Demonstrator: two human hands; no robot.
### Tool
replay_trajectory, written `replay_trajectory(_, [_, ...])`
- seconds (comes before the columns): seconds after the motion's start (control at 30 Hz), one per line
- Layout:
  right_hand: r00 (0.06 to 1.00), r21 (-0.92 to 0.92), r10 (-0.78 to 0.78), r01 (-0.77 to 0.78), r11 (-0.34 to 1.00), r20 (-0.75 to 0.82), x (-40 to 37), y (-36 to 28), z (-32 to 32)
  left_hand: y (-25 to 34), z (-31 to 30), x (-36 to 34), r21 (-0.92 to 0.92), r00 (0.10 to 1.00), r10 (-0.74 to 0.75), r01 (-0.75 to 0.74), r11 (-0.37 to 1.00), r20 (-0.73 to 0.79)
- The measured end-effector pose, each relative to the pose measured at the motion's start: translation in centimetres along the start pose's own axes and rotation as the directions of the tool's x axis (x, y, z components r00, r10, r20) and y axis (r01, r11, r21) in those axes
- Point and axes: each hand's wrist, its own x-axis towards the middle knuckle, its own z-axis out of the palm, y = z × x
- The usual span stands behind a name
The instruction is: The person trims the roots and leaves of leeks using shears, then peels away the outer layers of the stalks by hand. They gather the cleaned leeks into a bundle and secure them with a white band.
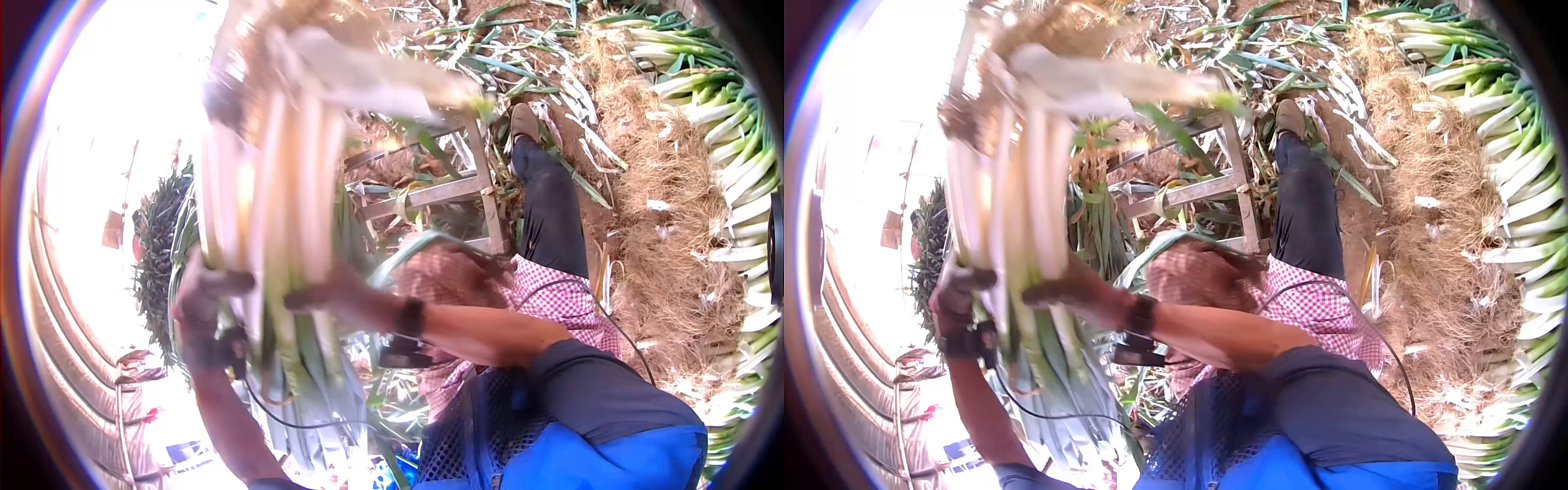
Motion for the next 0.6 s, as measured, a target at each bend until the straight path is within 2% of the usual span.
replay_trajectory(0.03, [0.999,-0.093,0.053,-0.052,0.994,0.009,-2.1,0.5,-0.7,0.7,1.7,-1.6,0.297,0.994,0.110,-0.105,0.949,0.002])
replay_trajectory(0.07, [0.990,-0.117,0.136,-0.138,0.983,-0.027,-4.3,0.6,-1.2,1.5,3.1,-1.8,0.086,0.974,-0.135,0.121,0.989,0.180])
replay_trajectory(0.1, [0.961,-0.143,0.273,-0.275,0.951,-0.032,-6.0,1.8,-2.8,2.0,4.6,-1.7,-0.082,0.861,-0.315,0.376,0.923,0.399])
replay_trajectory(0.13, [0.919,-0.289,0.363,-0.394,0.872,-0.157,-7.9,0.6,-3.2,1.3,6.5,-2.5,-0.051,0.835,-0.336,0.396,0.917,0.436])
replay_trajectory(0.17, [0.912,-0.288,0.377,-0.409,0.866,-0.163,-9.4,0.8,-4.4,-0.3,8.9,-3.4,-0.015,0.804,-0.359,0.415,0.910,0.475])
replay_trajectory(0.23, [0.922,-0.172,0.346,-0.374,0.911,-0.175,-11.5,1.8,-7.3,-3.6,14.2,-5.0,-0.182,0.869,-0.233,0.339,0.923,0.436])
replay_trajectory(0.27, [0.915,-0.176,0.362,-0.392,0.903,-0.180,-11.7,1.3,-7.8,-3.7,15.4,-5.6,-0.220,0.868,-0.259,0.376,0.900,0.423])
replay_trajectory(0.33, [0.937,-0.426,0.296,-0.349,0.835,-0.188,-11.6,0.5,-8.6,-4.2,16.3,-5.9,-0.248,0.846,-0.329,0.456,0.855,0.419])
replay_trajectory(0.37, [0.926,-0.428,0.322,-0.376,0.822,-0.195,-11.8,0.6,-9.6,-4.0,16.4,-6.6,-0.267,0.839,-0.339,0.474,0.839,0.425])
replay_trajectory(0.4, [0.878,-0.447,0.394,-0.477,0.756,-0.271,-11.8,0.6,-11.0,-3.1,16.3,-6.9,-0.245,0.855,-0.368,0.470,0.848,0.366])
replay_trajectory(0.43, [0.821,-0.456,0.450,-0.570,0.684,-0.351,-11.8,0.1,-12.4,-2.6,16.7,-7.0,-0.219,0.867,-0.392,0.465,0.857,0.309])
replay_trajectory(0.47, [0.745,-0.704,0.519,-0.627,0.333,-0.418,-11.4,-2.8,-12.2,-2.8,17.3,-6.7,-0.093,0.871,-0.396,0.438,0.894,0.291])
replay_trajectory(0.5, [0.664,-0.823,0.549,-0.563,-0.079,-0.507,-10.4,-6.9,-10.9,-2.6,17.8,-6.8,-0.003,0.892,-0.370,0.384,0.923,0.260])
replay_trajectory(0.57, [0.575,-0.859,0.643,-0.264,-0.439,-0.506,-7.8,-13.2,-8.1,-2.2,19.3,-6.1,0.340,0.900,-0.388,0.308,0.889,0.200])
replay_trajectory(0.6, [0.746,-0.927,0.551,-0.310,-0.210,-0.374,-7.2,-15.3,-7.4,-2.9,20.2,-6.0,0.376,0.903,-0.369,0.271,0.886,0.219])
